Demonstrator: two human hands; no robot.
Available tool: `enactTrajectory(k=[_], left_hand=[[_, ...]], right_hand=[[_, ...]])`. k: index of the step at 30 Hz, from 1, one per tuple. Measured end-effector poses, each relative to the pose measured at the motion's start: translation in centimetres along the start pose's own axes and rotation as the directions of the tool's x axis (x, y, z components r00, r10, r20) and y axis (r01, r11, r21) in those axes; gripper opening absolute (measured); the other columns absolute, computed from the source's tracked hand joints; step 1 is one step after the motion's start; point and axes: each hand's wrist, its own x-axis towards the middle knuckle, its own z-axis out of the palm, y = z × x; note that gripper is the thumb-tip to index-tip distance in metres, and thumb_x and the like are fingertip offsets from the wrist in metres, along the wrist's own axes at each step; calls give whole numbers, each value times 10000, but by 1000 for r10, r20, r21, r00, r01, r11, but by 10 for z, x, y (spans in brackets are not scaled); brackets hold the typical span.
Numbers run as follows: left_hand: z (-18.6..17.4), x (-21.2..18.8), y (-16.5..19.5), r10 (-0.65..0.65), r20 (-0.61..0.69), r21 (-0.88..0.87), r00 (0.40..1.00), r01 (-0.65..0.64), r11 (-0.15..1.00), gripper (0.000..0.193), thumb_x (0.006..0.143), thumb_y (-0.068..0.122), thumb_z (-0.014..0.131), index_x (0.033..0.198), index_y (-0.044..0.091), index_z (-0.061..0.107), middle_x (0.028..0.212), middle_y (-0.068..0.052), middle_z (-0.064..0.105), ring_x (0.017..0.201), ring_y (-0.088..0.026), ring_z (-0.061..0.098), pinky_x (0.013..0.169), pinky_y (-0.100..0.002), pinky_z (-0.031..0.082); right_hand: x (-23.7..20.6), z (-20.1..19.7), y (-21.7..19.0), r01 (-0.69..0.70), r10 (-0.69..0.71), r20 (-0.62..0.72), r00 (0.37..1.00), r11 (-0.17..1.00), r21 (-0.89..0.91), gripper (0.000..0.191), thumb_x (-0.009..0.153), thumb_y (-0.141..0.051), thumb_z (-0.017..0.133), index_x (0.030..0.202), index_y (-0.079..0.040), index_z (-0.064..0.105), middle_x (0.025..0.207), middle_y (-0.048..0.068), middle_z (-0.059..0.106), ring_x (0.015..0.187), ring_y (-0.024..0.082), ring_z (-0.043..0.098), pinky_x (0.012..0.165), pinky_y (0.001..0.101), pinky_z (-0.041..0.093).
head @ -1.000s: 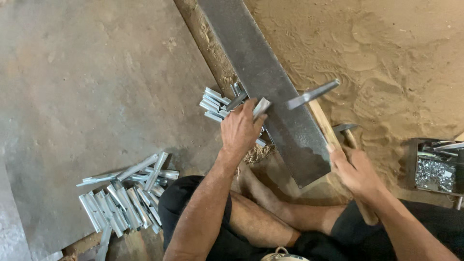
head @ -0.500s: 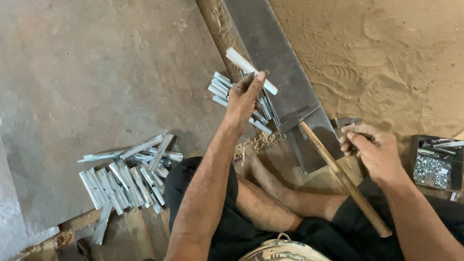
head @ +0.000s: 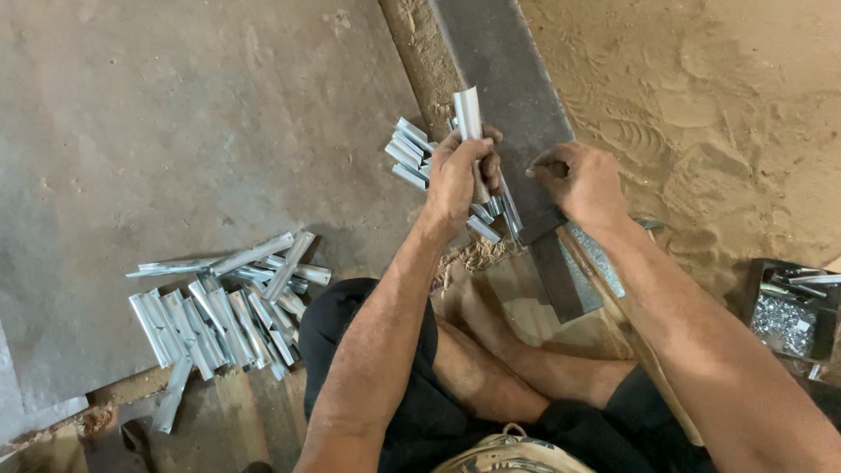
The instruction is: The person sits on the floor and repeatedly hammers small metal rods placed on a metal beam. They pick up each rod, position it, strike it with a hammer, and then place it aside. The process is repeated for multiple rods.
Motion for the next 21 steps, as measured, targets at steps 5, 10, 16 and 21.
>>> enactTrajectory(k=[5,10,16,21], left_hand=[[-1,-2,3,52,-161,255,985,-10,967,531,1040,521,514,1059,0,617,587,47,426,449,-78,389,397,-313,358],[-1,-16,5,189,24,667,982,-156,728,555,1008,540,472,1215,71,684,678,10,591,537,-105,536,476,-333,469],[3,-42,-4,334,299,909,894,-374,186,379,878,267,778,1196,77,695,985,-149,745,793,-302,745,693,-414,588],[5,-49,-10,148,200,971,969,-216,99,373,849,245,785,1171,87,683,1035,-122,738,882,-330,735,751,-454,581]], right_hand=[[-1,-13,2,239,-237,-59,970,971,14,215,960,-244,780,1018,-37,798,967,140,758,761,249,695,684,382,533],[-66,-63,5,-150,210,236,949,956,-250,326,995,-380,719,1057,-62,685,718,119,718,497,182,572,399,334,434],[-160,-77,6,-192,294,336,895,933,-305,329,825,-300,791,935,-28,642,698,158,664,565,255,573,551,410,456],[-163,-95,19,-281,238,278,931,951,126,238,844,-244,727,932,-33,659,595,181,612,537,343,556,490,431,436]])
